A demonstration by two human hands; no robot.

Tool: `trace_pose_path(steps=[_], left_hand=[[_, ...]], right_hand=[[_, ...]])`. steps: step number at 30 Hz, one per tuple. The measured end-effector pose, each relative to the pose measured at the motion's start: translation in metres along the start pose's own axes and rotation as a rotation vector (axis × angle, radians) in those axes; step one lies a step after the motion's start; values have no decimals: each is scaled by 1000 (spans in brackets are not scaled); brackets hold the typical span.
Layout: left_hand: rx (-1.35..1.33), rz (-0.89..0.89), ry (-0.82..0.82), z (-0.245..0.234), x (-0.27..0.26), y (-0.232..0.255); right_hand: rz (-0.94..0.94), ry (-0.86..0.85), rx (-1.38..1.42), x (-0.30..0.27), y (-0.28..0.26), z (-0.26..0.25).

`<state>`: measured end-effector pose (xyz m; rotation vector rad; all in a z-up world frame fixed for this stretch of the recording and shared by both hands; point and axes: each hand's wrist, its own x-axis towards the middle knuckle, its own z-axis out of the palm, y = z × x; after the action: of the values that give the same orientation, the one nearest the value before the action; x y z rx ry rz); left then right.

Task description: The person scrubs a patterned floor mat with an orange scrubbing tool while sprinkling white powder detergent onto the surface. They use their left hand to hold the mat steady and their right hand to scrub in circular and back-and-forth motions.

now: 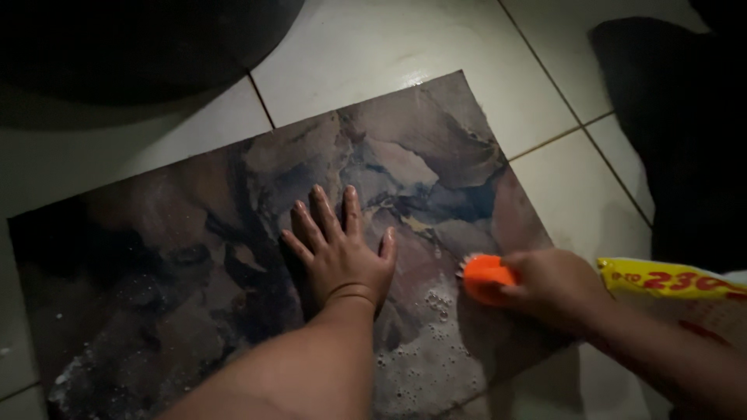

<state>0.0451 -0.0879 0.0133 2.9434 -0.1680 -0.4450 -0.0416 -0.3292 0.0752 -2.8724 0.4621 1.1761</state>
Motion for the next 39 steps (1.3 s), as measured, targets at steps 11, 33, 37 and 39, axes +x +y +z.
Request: trace_pose_path(steps=[11,33,37,39], left_hand=[[-1,-1,1,1,-1,0],[20,-5,-13,2,1,-1],[6,-4,6,3,1,0],[-16,-8,3,3,0,0]], right_hand=[[2,408,99,190,-38,-144],[4,92,102,17,23,5],[58,282,268,94,-17,-86],[-36,440,189,136,-37,-129]])
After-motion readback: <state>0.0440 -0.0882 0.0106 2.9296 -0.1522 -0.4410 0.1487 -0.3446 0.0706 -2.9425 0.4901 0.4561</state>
